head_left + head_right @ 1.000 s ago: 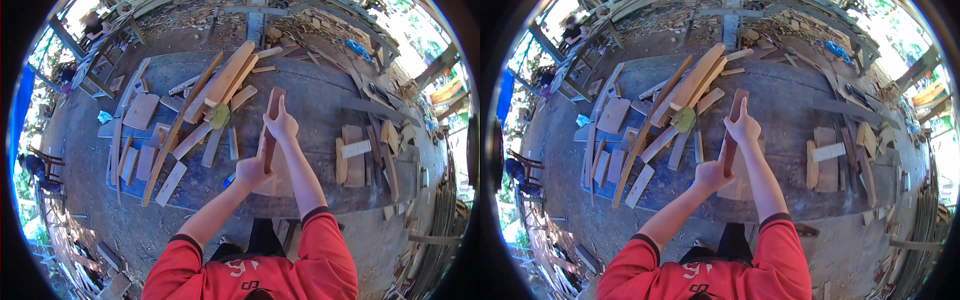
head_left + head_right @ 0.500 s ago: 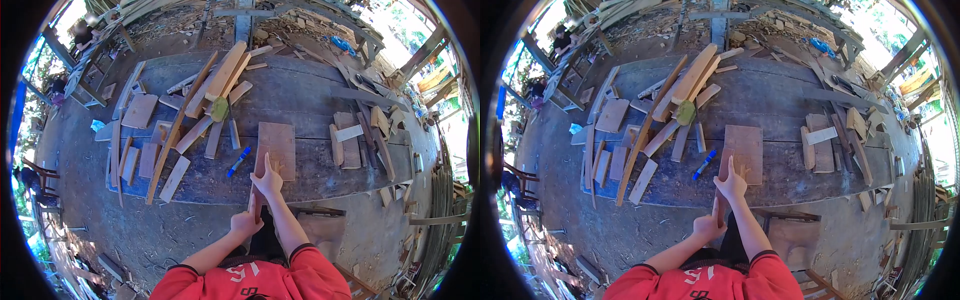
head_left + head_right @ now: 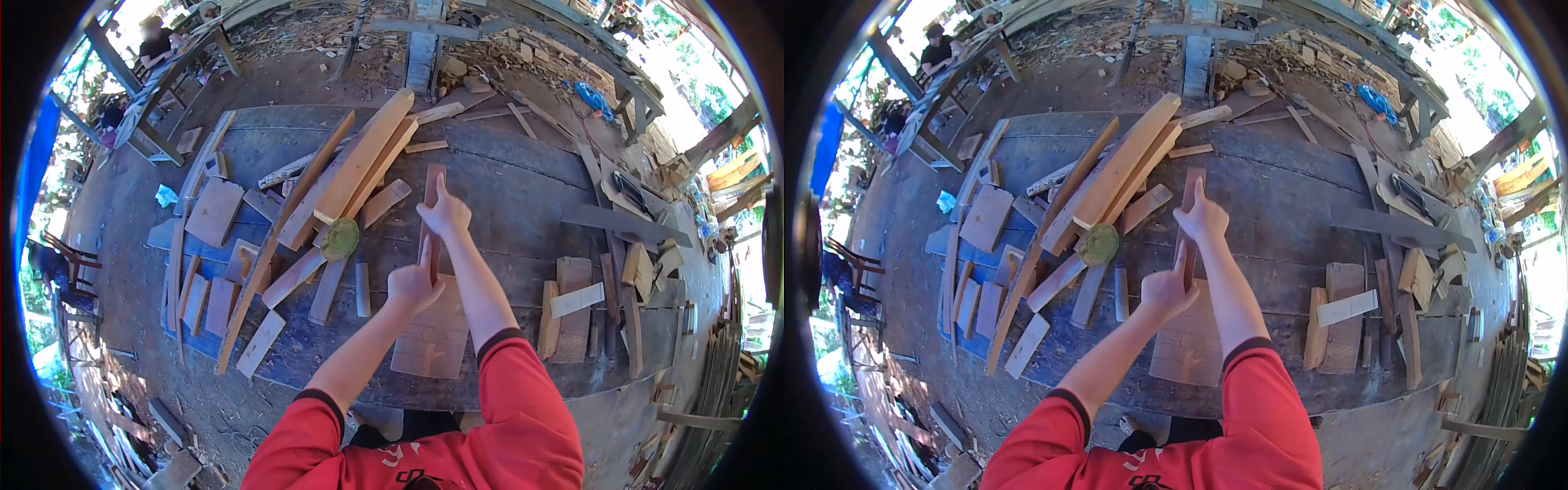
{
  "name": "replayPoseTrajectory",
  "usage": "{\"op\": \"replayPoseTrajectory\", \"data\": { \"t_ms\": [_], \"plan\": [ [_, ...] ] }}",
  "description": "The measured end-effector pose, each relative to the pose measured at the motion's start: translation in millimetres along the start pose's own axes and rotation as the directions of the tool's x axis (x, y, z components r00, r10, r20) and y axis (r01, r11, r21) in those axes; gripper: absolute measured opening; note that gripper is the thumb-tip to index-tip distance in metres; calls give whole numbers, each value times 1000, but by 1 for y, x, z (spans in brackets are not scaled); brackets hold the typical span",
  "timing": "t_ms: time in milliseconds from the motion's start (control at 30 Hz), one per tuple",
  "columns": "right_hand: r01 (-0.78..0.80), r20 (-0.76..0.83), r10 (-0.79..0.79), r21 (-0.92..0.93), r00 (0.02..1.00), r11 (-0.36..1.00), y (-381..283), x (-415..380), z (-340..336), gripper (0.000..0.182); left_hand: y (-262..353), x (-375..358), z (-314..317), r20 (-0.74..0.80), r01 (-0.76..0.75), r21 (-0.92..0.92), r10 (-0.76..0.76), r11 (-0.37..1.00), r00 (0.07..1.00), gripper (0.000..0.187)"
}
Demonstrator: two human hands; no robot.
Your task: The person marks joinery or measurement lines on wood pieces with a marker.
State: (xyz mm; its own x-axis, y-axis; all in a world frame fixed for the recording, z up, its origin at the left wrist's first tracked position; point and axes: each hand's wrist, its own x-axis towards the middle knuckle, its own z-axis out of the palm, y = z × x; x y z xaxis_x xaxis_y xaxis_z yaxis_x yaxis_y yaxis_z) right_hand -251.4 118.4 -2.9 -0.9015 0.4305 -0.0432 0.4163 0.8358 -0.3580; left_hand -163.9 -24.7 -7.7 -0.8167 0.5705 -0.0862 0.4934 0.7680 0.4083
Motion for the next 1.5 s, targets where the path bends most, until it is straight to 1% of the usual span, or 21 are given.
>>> {"op": "replayPoseTrajectory", "data": {
  "t_ms": [67,133,200,267,333,400,467,533,633,667,700,767,867,933,1000,1067,1133,1200,1300,1367,1500],
  "plan": [
    [1,4,-1,-27,1000,1000,-9,7,-19,86,11,13,-22,49,100,-28,-99,995,994,95],
    [-55,-32,55,12,998,998,-19,-8,-37,86,14,5,-36,91,113,-33,-110,993,990,99],
    [-52,-41,53,15,998,999,-19,-37,-34,86,15,-17,-44,123,116,-33,-111,993,986,102],
    [-56,-54,57,17,997,998,-16,-81,-23,86,17,-57,-45,112,96,-25,-93,995,989,105],
    [-108,-74,112,48,991,993,-12,-139,-6,86,13,-110,-30,130,62,-48,-56,997,990,105],
    [-118,-44,122,80,992,990,-15,-203,1,85,12,-171,-19,182,50,-67,-37,996,983,104],
    [-145,18,144,55,989,988,-21,-261,10,87,1,-228,10,149,-17,-99,31,995,988,102],
    [-135,24,134,38,991,990,-24,-307,20,88,0,-275,17,121,-29,-147,47,989,992,99],
    [-138,43,136,46,990,989,-22,-346,26,89,-3,-309,25,178,-48,-139,72,989,981,98],
    [-148,54,145,74,988,986,-19,-350,26,89,-4,-312,27,152,-88,-131,108,987,983,99],
    [-152,58,148,74,987,986,-15,-350,27,89,-2,-311,27,157,-87,-132,107,988,982,99],
    [-177,43,174,83,984,981,-8,-342,30,88,0,-299,27,125,-152,-85,162,985,979,99],
    [-218,76,210,122,975,968,0,-309,30,89,-3,-267,46,165,-126,-93,140,988,976,99],
    [-199,69,191,139,979,970,5,-274,22,88,3,-230,46,156,-106,-104,121,989,980,99],
    [-176,72,167,156,983,972,15,-228,16,88,9,-183,34,174,-81,-97,97,992,980,100],
    [-130,17,129,151,992,980,22,-169,11,87,13,-125,33,132,-73,-101,86,992,987,100],
    [-80,-35,86,138,996,987,29,-102,10,86,15,-60,31,125,-21,-68,29,997,992,98],
    [-71,-12,72,47,997,996,34,-32,6,84,14,7,16,175,-21,-13,23,1000,984,98],
    [-71,10,71,-23,997,997,31,30,-17,86,17,69,-9,111,-25,12,24,1000,993,99],
    [-69,-41,69,3,997,998,21,36,-42,87,27,75,-36,132,-45,39,40,998,990,100],
    [-76,-59,76,3,995,997,6,-11,-69,87,35,29,-53,109,-67,41,62,997,992,101]
  ]
}}
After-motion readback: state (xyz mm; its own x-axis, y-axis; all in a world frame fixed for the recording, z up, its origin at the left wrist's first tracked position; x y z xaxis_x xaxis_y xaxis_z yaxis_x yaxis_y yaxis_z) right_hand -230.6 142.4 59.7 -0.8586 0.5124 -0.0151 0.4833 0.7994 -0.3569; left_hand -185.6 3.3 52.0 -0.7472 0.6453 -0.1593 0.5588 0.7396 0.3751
